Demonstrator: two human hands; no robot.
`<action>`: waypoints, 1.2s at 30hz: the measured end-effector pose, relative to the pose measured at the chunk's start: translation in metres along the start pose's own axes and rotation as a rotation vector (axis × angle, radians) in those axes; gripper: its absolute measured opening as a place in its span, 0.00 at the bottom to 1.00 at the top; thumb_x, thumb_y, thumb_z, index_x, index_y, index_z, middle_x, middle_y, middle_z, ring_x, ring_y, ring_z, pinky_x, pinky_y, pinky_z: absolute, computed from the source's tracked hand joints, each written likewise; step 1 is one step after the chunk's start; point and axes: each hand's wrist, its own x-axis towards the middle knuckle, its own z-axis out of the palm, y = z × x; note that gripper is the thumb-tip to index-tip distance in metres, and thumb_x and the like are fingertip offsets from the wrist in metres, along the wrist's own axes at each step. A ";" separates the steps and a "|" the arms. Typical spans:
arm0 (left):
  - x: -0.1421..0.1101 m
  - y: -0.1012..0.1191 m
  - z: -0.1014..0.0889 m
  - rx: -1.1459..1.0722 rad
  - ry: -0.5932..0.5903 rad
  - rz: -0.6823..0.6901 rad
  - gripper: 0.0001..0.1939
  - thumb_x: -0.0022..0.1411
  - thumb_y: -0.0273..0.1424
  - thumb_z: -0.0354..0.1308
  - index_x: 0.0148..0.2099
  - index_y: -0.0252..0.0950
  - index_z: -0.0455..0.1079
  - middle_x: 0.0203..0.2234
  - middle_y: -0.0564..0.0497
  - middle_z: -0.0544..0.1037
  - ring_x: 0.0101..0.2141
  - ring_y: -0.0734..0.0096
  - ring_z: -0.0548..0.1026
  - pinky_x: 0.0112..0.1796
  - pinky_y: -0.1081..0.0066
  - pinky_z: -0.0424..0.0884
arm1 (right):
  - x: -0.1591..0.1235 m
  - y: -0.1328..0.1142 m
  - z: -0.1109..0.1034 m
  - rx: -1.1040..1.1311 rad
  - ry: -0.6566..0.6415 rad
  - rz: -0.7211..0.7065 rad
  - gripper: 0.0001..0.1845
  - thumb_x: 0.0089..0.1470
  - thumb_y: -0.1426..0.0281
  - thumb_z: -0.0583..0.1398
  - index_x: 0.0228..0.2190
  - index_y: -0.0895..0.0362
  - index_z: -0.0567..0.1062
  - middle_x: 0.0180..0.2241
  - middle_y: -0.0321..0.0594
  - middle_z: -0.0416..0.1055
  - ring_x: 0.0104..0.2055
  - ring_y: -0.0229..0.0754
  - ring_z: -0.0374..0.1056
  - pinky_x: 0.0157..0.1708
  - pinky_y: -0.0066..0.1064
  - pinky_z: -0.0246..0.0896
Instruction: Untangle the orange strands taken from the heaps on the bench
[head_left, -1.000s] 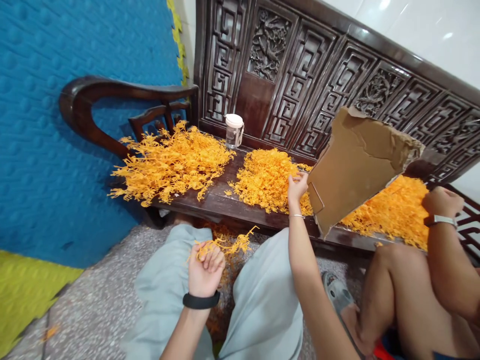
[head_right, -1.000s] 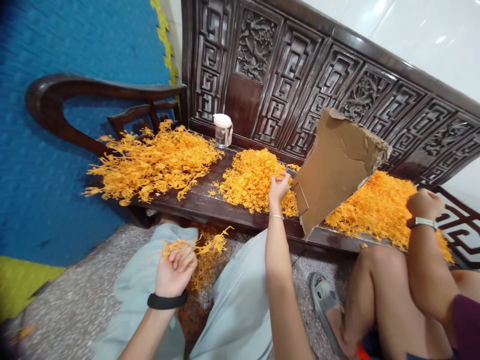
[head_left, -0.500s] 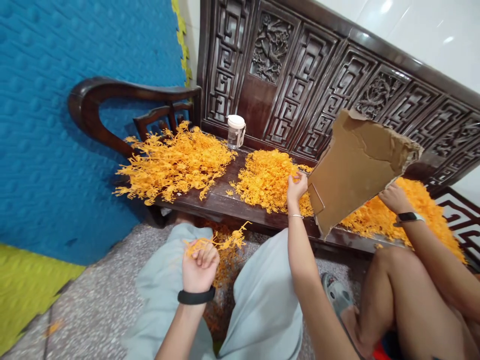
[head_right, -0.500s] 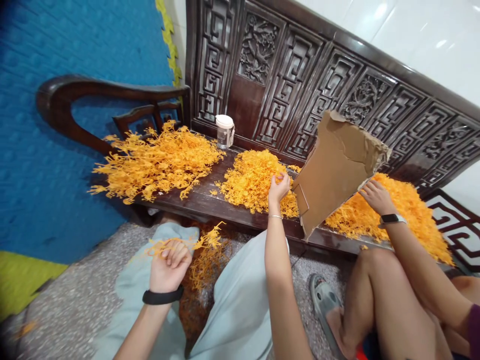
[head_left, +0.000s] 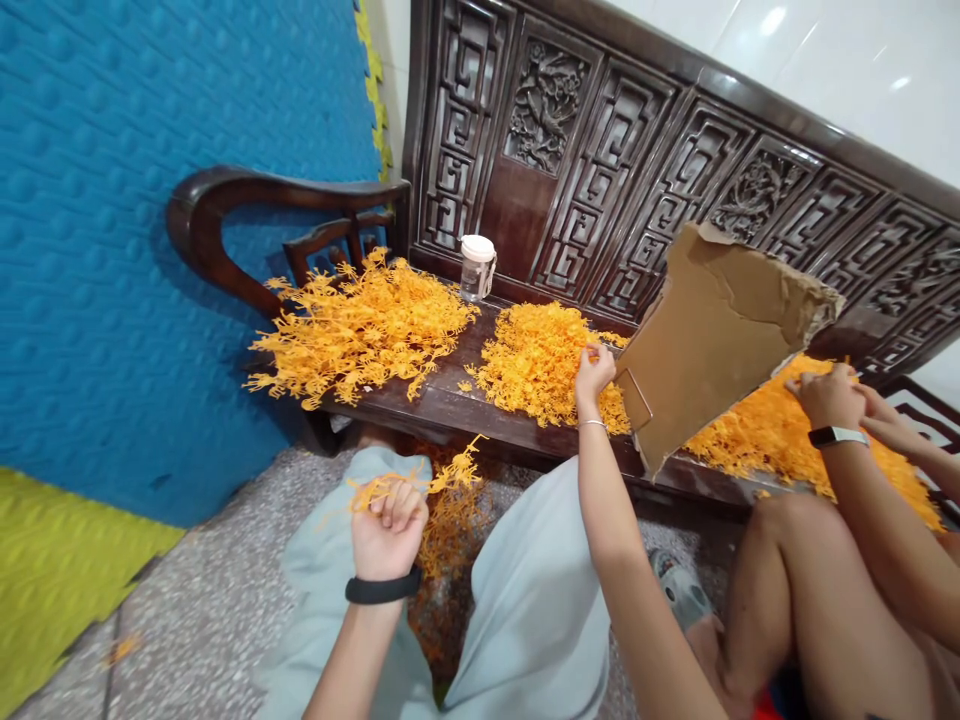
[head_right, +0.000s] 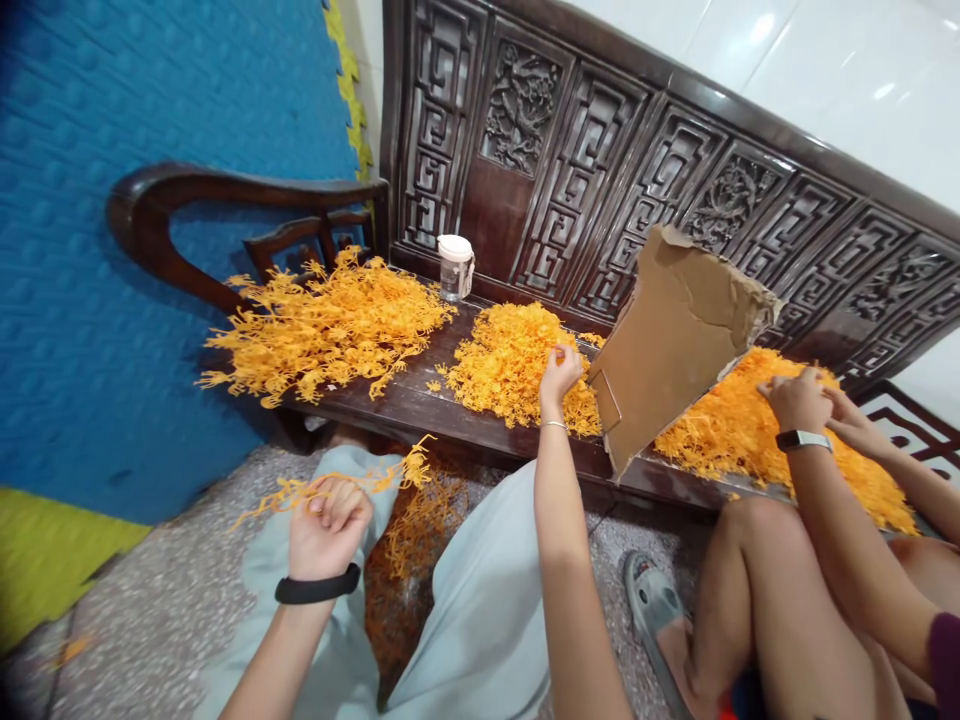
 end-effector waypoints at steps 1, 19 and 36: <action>0.000 0.000 0.000 0.011 0.001 0.001 0.17 0.54 0.20 0.43 0.19 0.37 0.41 0.08 0.59 0.49 0.10 0.81 0.52 0.11 0.80 0.50 | 0.000 0.000 0.001 -0.005 -0.009 0.004 0.10 0.47 0.73 0.52 0.30 0.62 0.71 0.28 0.41 0.67 0.31 0.39 0.60 0.37 0.31 0.51; 0.003 0.000 -0.001 -0.034 0.011 -0.008 0.18 0.52 0.19 0.43 0.19 0.38 0.38 0.10 0.60 0.41 0.10 0.80 0.51 0.11 0.79 0.50 | -0.015 -0.025 -0.009 0.289 -0.161 0.057 0.12 0.47 0.70 0.52 0.32 0.63 0.70 0.32 0.43 0.68 0.33 0.37 0.62 0.34 0.28 0.56; 0.005 0.008 0.000 0.024 0.003 0.046 0.19 0.52 0.17 0.45 0.19 0.37 0.38 0.10 0.60 0.41 0.09 0.81 0.51 0.11 0.81 0.50 | -0.121 -0.109 -0.012 0.801 -2.023 -0.145 0.16 0.39 0.66 0.63 0.33 0.61 0.73 0.31 0.38 0.70 0.33 0.34 0.64 0.36 0.24 0.59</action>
